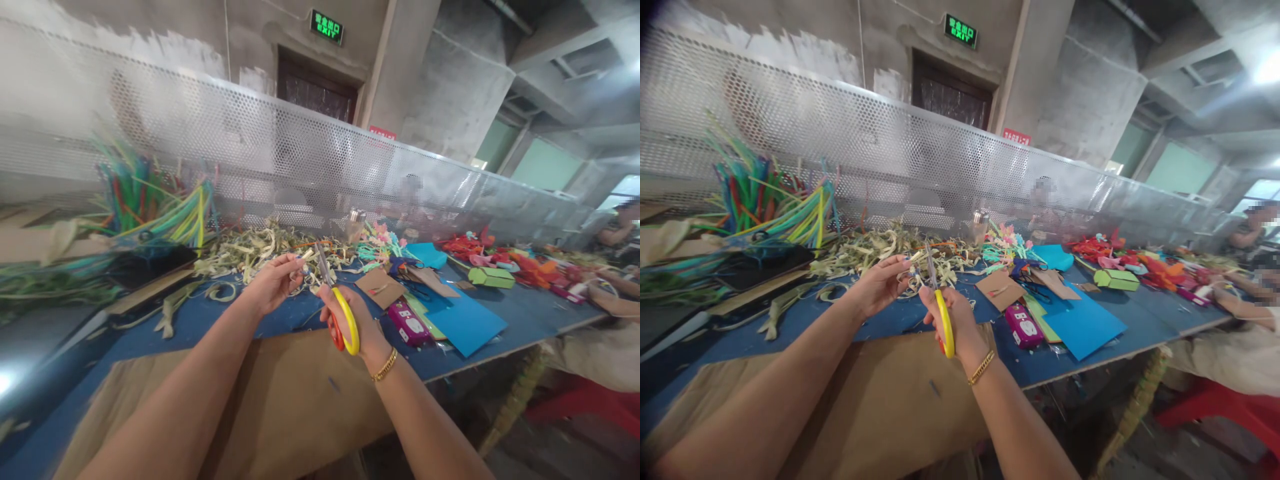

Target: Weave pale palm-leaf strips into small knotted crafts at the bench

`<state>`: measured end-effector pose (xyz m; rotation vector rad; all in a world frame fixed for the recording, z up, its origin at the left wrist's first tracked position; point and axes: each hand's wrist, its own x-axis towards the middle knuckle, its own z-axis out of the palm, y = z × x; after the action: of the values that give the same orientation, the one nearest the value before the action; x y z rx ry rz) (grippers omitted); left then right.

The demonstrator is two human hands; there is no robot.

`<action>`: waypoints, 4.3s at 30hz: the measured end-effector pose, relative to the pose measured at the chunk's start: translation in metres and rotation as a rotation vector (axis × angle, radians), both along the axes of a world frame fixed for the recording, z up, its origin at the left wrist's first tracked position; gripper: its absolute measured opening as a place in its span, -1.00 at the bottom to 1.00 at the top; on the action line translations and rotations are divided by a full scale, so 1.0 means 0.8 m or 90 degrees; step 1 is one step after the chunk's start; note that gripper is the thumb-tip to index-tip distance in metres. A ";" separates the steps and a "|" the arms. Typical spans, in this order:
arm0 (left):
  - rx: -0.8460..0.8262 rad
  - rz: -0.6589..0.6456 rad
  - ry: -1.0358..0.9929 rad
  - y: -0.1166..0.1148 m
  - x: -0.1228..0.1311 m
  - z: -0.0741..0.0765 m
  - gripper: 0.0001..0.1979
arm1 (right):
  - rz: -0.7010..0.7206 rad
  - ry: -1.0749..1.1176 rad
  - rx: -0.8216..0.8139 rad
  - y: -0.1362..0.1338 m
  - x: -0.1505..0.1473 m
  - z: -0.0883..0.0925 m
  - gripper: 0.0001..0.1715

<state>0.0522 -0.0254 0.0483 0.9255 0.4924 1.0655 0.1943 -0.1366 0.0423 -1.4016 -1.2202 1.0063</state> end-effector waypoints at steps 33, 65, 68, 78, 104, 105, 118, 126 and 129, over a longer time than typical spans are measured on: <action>0.098 0.072 0.182 0.013 -0.005 -0.015 -0.70 | -0.028 -0.772 0.119 -0.056 0.044 0.034 -0.46; 0.241 -0.025 0.308 0.004 -0.003 -0.013 -0.70 | 0.162 -0.788 0.055 -0.058 0.048 0.058 -0.58; 0.155 0.000 0.264 0.006 -0.001 -0.015 -0.67 | 0.265 -0.607 0.035 -0.061 0.060 0.061 -0.54; 0.103 0.078 0.195 0.022 -0.005 -0.025 -0.66 | -0.030 0.009 0.150 -0.003 0.078 0.008 -0.36; 0.150 0.188 0.256 0.029 -0.007 -0.027 -0.63 | -0.073 -0.685 0.093 0.102 0.050 0.042 -0.60; 0.152 0.184 0.262 0.029 -0.007 -0.026 -0.63 | -0.040 -0.578 0.147 0.105 0.047 0.043 -0.57; 0.097 0.148 0.121 0.030 -0.013 -0.027 -0.69 | 0.069 0.032 0.185 0.151 -0.008 -0.001 -0.68; 0.060 0.165 0.070 0.020 -0.007 -0.019 -0.73 | 0.043 0.167 0.171 0.140 -0.022 0.000 -0.73; 0.063 0.171 0.083 0.020 -0.007 -0.019 -0.72 | 0.037 0.161 0.170 0.141 -0.020 -0.002 -0.73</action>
<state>0.0467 -0.0097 0.0331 1.0401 0.6913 1.2854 0.1785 -0.0241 0.0407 -1.0058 -1.1625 0.9868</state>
